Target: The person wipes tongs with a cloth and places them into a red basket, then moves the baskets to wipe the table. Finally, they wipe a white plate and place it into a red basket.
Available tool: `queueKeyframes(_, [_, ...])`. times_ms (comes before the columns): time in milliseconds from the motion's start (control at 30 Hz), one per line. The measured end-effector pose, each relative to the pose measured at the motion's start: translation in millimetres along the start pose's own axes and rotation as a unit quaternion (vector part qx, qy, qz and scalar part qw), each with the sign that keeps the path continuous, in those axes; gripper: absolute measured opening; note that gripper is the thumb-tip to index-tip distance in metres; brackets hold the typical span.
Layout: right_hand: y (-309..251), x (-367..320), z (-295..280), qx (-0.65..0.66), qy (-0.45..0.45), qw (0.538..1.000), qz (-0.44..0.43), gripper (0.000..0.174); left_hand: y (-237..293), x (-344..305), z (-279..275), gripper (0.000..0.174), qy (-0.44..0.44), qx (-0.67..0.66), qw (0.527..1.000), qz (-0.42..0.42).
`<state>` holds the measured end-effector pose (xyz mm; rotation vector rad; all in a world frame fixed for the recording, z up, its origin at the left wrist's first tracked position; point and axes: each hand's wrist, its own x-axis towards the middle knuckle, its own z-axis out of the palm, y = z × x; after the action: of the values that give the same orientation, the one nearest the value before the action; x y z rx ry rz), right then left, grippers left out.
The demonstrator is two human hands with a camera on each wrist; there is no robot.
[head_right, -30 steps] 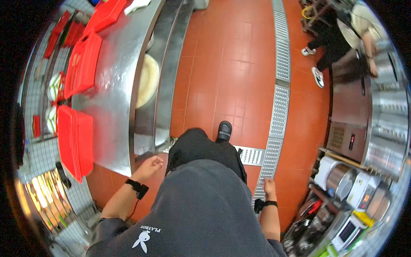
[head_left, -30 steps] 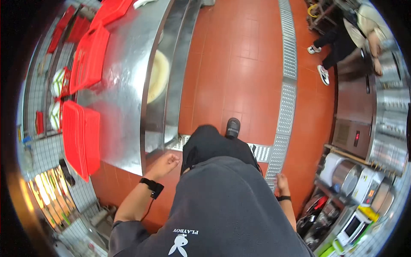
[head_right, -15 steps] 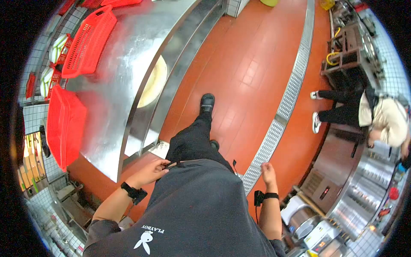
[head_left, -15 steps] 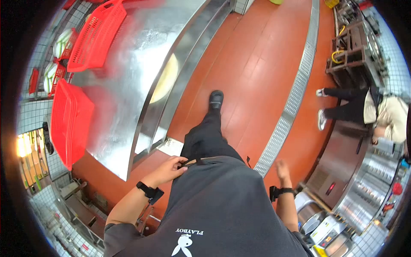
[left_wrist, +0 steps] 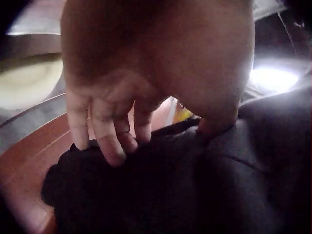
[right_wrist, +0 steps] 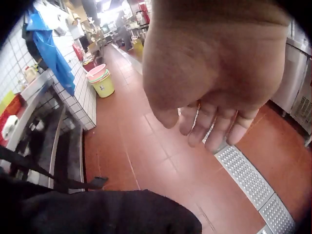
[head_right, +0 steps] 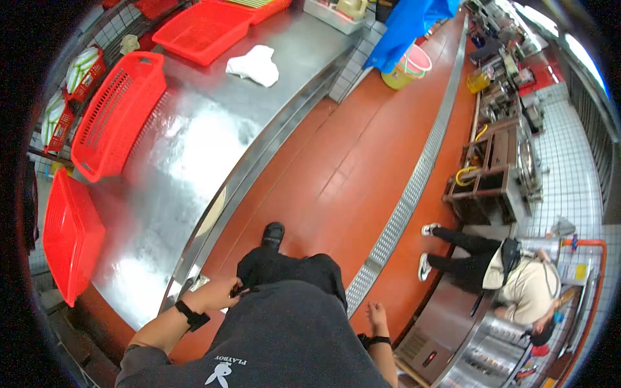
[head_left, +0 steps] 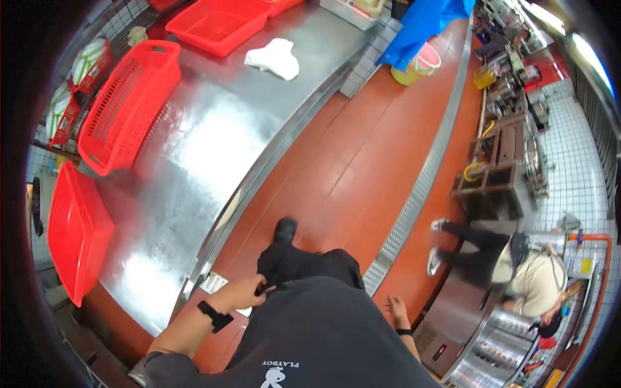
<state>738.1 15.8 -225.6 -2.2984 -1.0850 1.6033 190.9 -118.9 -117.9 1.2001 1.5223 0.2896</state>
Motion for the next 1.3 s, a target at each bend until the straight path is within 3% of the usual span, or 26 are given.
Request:
queueKeyframes(100, [-13.4, 32.4, -1.9, -0.023, -0.028, 0.999, -0.015, 0.020, 9.5, 5.4, -4.4, 0.044, 0.014, -0.014, 0.999, -0.030])
queueKeyframes(200, [-49.6, 74.7, -3.6, -0.055, -0.125, 0.991, -0.005, 0.022, 26.0, 16.3, -7.4, 0.046, 0.022, -0.003, 0.998, -0.066])
queueKeyframes(333, [-97.2, 127.8, -4.4, -0.158, -0.133, 0.978, -0.034, 0.027, 41.1, 41.3, 0.9, 0.049, 0.010, -0.009, 0.995, -0.094])
queueKeyframes(533, [-182.2, 233.4, -15.8, -0.126, -0.185, 0.972, -0.074, 0.025, 71.9, 87.1, 29.2, 0.037, 0.151, -0.088, 0.974, -0.143])
queueKeyframes(600, [-194.1, 288.6, -25.3, -0.153, -0.154, 0.968, -0.125, 0.024, 74.8, 111.3, 36.5, 0.033, 0.136, -0.052, 0.978, -0.151])
queueKeyframes(667, [-233.5, 310.3, -30.8, -0.164, -0.112, 0.964, -0.179, 0.024, 112.9, 120.1, 30.3, 0.032, 0.144, -0.069, 0.972, -0.175])
queueKeyframes(733, [-270.8, 317.2, -42.3, -0.179, -0.133, 0.967, -0.123, 0.022, 146.2, 121.6, 31.3, 0.031, 0.193, -0.205, 0.938, -0.204])
queueKeyframes(767, [-269.9, 347.3, -49.2, -0.169, -0.190, 0.957, -0.140, 0.023, 150.5, 123.7, 41.8, 0.030, 0.190, -0.209, 0.932, -0.227])
queueKeyframes(833, [-272.0, 400.0, -53.0, -0.161, -0.187, 0.955, -0.168, 0.024, 158.3, 124.1, 54.5, 0.028, 0.197, -0.272, 0.910, -0.243])
queueKeyframes(933, [-297.3, 409.0, -50.1, -0.150, -0.200, 0.955, -0.157, 0.024, 158.4, 126.6, 65.2, 0.025, 0.223, -0.377, 0.863, -0.252])
queueKeyframes(1067, [-313.5, 412.9, -44.8, -0.131, -0.222, 0.960, -0.112, 0.024, 191.7, 128.9, 47.1, 0.025, 0.189, -0.346, 0.876, -0.277])
queueKeyframes(1167, [-311.1, 414.0, -45.6, -0.182, -0.229, 0.951, -0.106, 0.025, 218.3, 126.8, 23.4, 0.027, 0.101, -0.354, 0.890, -0.268])
queueKeyframes(1300, [-308.5, 408.5, -55.5, -0.181, -0.211, 0.955, -0.104, 0.032, 186.6, 134.7, 32.5, 0.027, 0.026, -0.342, 0.912, -0.226])
